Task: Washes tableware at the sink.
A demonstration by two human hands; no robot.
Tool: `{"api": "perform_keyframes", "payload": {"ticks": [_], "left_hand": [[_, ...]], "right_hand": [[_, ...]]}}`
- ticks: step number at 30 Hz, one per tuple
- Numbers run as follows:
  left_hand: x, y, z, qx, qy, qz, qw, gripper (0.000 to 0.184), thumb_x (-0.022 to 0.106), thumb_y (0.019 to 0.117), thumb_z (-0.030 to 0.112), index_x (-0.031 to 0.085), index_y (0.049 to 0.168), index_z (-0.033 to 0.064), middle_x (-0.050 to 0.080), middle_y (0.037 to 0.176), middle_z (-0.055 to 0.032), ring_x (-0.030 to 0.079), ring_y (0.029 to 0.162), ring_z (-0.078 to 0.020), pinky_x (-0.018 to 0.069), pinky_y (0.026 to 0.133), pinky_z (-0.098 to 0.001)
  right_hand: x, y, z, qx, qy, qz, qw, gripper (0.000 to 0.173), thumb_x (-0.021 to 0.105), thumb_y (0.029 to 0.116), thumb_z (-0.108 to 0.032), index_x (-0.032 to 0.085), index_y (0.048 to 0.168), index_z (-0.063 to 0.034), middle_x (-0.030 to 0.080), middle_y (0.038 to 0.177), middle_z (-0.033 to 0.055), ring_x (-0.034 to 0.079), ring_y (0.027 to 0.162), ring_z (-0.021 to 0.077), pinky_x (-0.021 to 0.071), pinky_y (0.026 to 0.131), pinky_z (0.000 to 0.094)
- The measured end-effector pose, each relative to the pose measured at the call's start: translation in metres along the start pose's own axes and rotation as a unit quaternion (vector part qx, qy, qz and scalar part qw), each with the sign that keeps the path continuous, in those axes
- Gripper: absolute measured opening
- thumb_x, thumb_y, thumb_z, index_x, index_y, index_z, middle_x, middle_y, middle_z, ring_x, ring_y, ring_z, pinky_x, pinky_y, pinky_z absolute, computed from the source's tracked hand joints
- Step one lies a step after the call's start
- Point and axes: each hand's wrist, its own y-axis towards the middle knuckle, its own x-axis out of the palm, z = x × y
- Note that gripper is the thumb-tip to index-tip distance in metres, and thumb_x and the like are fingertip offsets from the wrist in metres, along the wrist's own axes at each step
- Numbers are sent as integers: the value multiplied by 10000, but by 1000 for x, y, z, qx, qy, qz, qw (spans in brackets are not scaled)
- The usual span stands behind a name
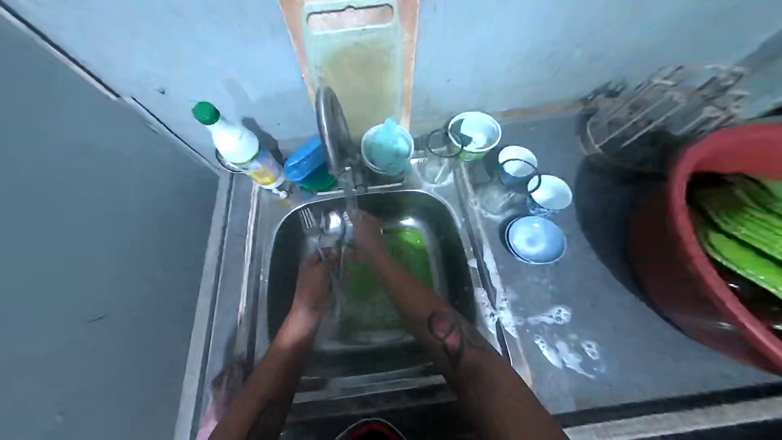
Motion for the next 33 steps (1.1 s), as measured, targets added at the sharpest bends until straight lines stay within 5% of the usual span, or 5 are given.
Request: {"api": "perform_keyframes", "payload": {"ticks": [5,16,22,28,33], "left_hand": [[-3,-5,9,-14,18,-34,999,169,455,1081,93,536,1185,-12,696,852,-89,652,596,-128,544,504,-244],[-14,5,2,8,44,-29,999,189,466,1074,72,589,1148,-50,706,914,-103,700,767,-164,604,705,-309],[-21,29,-12,-23,54,-13,998,321,340,1130,241,494,1341,54,582,698,2,391,414,-31,329,367,-179],[16,54,-5,34,82,-106,990,207,404,1088,90,524,1228,-5,636,856,-40,621,672,-104,559,632,-266],[50,62,20,24,107,-146,983,250,466,1085,150,507,1320,74,613,842,-27,509,568,-63,448,509,-206]], "right_hand": [[-2,5,-7,42,-43,-143,988,367,670,987,-175,562,1297,-11,656,927,100,616,708,129,549,647,300],[7,10,-18,-29,-17,-100,994,464,499,1019,19,453,1478,-30,637,1181,215,687,823,235,608,717,400],[7,29,-50,-7,64,-110,992,288,474,1099,-255,566,1221,-11,529,678,-2,485,483,53,433,442,189],[4,2,-82,-91,-215,-228,945,293,481,1092,-158,588,1235,75,629,893,131,582,699,145,515,652,293],[-51,-7,-76,-209,-281,-30,936,358,526,1079,-235,655,1165,87,686,1086,255,681,961,314,553,877,483]]}}
